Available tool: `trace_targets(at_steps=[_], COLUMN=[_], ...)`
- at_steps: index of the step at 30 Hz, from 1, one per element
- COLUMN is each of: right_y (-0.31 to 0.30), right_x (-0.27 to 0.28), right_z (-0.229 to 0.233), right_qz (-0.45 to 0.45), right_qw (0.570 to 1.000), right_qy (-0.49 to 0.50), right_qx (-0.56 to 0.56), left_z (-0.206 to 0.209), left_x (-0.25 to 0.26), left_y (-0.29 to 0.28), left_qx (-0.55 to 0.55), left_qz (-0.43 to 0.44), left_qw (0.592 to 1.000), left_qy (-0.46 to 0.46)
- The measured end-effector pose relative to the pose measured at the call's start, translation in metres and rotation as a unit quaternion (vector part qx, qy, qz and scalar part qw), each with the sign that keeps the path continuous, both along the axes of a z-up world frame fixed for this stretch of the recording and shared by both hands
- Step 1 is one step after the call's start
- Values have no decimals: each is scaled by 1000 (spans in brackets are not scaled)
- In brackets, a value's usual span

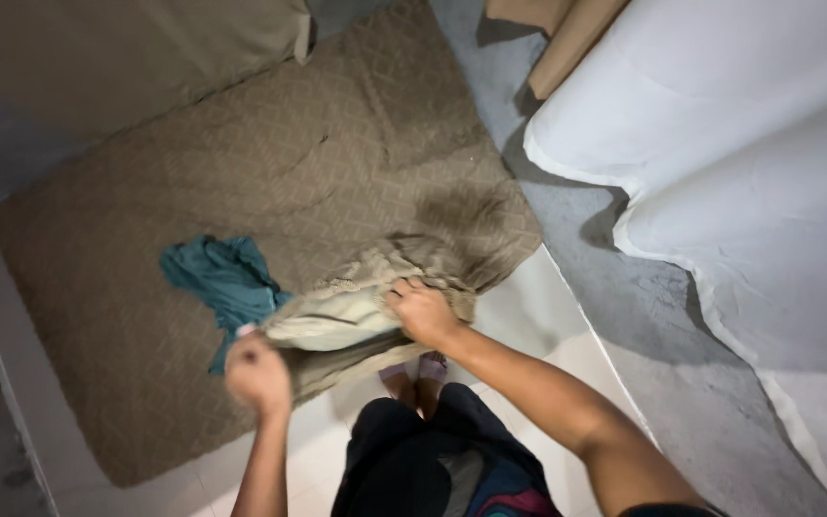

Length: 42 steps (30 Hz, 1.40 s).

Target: The person places a towel inside a cover and then folds the towel by hand on a floor mattress.

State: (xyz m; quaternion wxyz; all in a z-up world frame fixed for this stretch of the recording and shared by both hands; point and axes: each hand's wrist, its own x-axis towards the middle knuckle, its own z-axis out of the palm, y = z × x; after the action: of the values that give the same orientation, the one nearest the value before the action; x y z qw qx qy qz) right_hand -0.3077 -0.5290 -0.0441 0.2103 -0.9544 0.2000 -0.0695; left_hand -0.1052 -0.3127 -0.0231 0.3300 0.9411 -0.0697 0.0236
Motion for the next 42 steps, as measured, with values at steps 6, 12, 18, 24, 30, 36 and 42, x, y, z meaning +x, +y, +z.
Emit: trace_targets(at_steps=[6, 12, 18, 24, 30, 36, 42], right_y=[-80, -117, -178, -248, -337, -396, -413], right_x=[-69, -82, -92, -112, -117, -76, -76], right_z=[-27, 6, 10, -16, -50, -20, -7], right_qz=[4, -24, 12, 24, 11, 6, -4], right_qw=[989, 991, 994, 994, 991, 992, 981], right_qy=[108, 68, 74, 101, 132, -46, 14], right_qx=[-97, -110, -82, -23, -33, -115, -193], left_z=[-16, -61, -102, -110, -71, 8, 15], left_x=[74, -17, -51, -63, -45, -20, -48], left_y=[12, -115, -231, -294, -336, -369, -355], left_qx=[117, 16, -40, -41, -356, -331, -272], left_qz=[-141, -346, -315, -342, -124, -133, -241], left_qw=[979, 904, 905, 908, 900, 929, 926], left_qy=[-85, 252, 282, 239, 221, 102, 103])
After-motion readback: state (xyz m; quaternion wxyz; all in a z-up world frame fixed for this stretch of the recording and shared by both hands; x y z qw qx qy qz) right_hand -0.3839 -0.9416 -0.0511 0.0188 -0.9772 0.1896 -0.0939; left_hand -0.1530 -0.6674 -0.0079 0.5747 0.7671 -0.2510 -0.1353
